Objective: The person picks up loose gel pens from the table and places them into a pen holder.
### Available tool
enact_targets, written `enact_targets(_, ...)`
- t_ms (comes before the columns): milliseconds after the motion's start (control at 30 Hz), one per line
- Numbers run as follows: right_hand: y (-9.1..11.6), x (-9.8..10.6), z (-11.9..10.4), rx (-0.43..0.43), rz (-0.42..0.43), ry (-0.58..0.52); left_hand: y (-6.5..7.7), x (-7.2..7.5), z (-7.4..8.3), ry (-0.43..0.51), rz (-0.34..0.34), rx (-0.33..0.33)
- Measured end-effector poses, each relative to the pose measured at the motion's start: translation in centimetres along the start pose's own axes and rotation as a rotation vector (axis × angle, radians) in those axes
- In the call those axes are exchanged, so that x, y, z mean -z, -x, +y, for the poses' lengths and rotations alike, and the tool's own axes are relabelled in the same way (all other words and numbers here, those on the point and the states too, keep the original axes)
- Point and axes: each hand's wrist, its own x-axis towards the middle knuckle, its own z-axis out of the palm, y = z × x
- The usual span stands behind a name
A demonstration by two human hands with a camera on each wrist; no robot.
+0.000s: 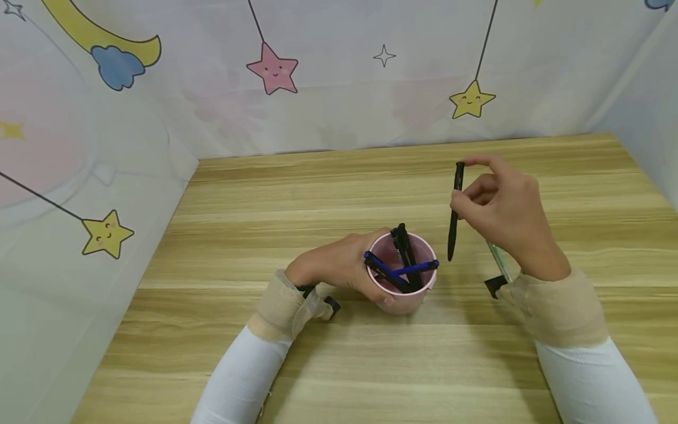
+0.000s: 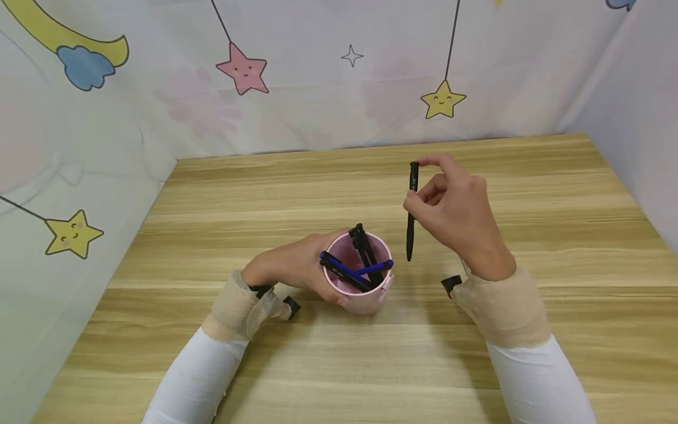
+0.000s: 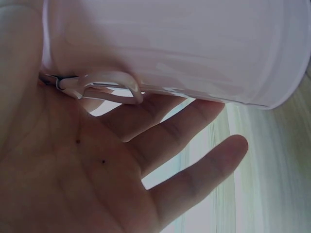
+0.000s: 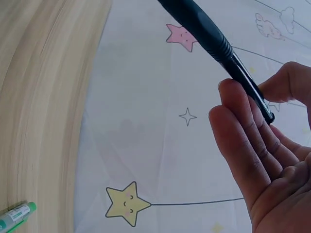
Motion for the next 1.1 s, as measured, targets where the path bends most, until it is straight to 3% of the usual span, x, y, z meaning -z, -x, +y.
enact_targets(133, -0.1, 0.1, -0.7, 0.007, 0.035, -0.085, -0.4, -0.3, -1.7, -0.029, 0.004, 0.003)
enact_targets(267, -0.1, 0.3, -2.1, -0.006, 0.057, -0.166, -0.5, -0.3, -2.0, -0.016, 0.002, -0.004)
enact_targets(400, -0.1, 0.5, -2.9, -0.031, 0.064, -0.248, -0.1, -0.1, -0.6, 0.014, -0.002, -0.005)
enact_targets(567, -0.1, 0.4, -2.3, -0.05, 0.09, -0.321, 0.3, 0.0, 0.8, 0.004, 0.001, 0.01)
enact_targets(733, -0.1, 0.4, -2.4, -0.064, 0.126, -0.365, 0.5, 0.1, 1.4, 0.003, 0.004, 0.015)
enact_targets(933, -0.1, 0.5, -3.9, 0.001, 0.182, -0.425, 0.5, 0.1, 1.4, 0.0, 0.005, 0.007)
enact_targets(1100, -0.1, 0.4, -4.4, 0.018, 0.145, -0.508, 0.6, 0.1, 1.3, 0.003, 0.001, 0.003)
